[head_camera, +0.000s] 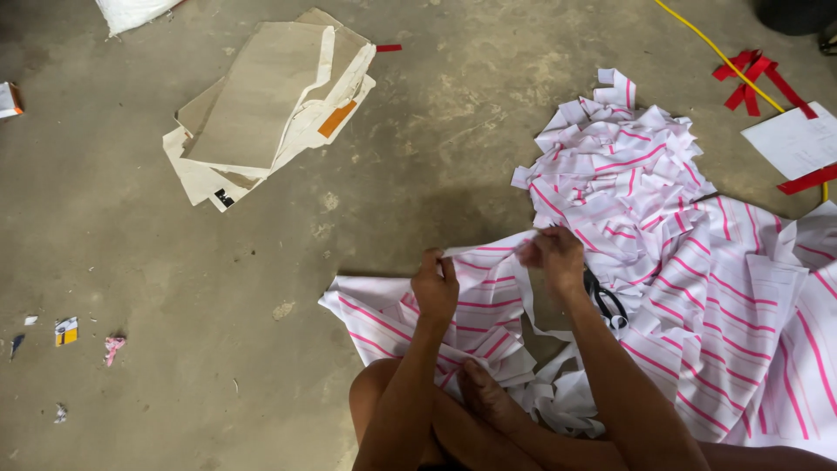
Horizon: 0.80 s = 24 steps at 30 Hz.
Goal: Cut strips of striped fabric using scissors on the floor
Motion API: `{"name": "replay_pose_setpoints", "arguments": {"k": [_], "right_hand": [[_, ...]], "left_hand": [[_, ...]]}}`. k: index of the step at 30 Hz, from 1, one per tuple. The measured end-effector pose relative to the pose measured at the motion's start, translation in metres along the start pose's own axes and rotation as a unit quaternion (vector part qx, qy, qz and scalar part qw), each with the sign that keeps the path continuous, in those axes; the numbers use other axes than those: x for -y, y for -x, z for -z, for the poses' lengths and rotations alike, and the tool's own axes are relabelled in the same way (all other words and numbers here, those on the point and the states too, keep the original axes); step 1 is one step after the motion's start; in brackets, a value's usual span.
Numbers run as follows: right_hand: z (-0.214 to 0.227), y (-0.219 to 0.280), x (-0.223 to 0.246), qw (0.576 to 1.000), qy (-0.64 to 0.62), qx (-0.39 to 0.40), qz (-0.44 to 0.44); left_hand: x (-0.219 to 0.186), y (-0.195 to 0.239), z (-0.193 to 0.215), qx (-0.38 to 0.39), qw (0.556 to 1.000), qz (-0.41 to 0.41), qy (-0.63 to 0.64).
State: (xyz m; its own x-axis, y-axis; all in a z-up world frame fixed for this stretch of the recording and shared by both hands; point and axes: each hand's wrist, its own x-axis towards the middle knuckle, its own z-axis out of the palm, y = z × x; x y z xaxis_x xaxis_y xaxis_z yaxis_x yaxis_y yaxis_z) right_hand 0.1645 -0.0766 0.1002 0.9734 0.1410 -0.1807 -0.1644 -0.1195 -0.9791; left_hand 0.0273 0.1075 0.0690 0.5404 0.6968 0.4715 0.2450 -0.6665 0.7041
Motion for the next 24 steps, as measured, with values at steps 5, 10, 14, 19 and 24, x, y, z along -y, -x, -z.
{"name": "replay_pose_setpoints", "arguments": {"k": [5, 10, 14, 19, 24], "right_hand": [[-0.022, 0.013, 0.066, 0.957, 0.146, 0.179, 0.175], [-0.015, 0.021, -0.075, 0.843, 0.425, 0.135, 0.299], [0.010, 0.064, -0.087, 0.722, 0.632, 0.228, 0.164], [0.052, 0.048, -0.136, 0.700, 0.667, 0.134, 0.217], [0.133, 0.008, -0.191, 0.608, 0.723, -0.097, 0.314]], "left_hand": [[-0.039, -0.036, 0.035, 0.175, 0.978, -0.059, -0.093], [-0.023, -0.015, 0.022, 0.360, 0.901, -0.070, -0.232], [0.006, 0.003, 0.003, 0.496, 0.832, -0.010, -0.249], [0.000, 0.001, 0.025, 0.506, 0.801, 0.087, -0.309], [-0.021, -0.003, 0.038, 0.504, 0.800, 0.120, -0.304]]}}
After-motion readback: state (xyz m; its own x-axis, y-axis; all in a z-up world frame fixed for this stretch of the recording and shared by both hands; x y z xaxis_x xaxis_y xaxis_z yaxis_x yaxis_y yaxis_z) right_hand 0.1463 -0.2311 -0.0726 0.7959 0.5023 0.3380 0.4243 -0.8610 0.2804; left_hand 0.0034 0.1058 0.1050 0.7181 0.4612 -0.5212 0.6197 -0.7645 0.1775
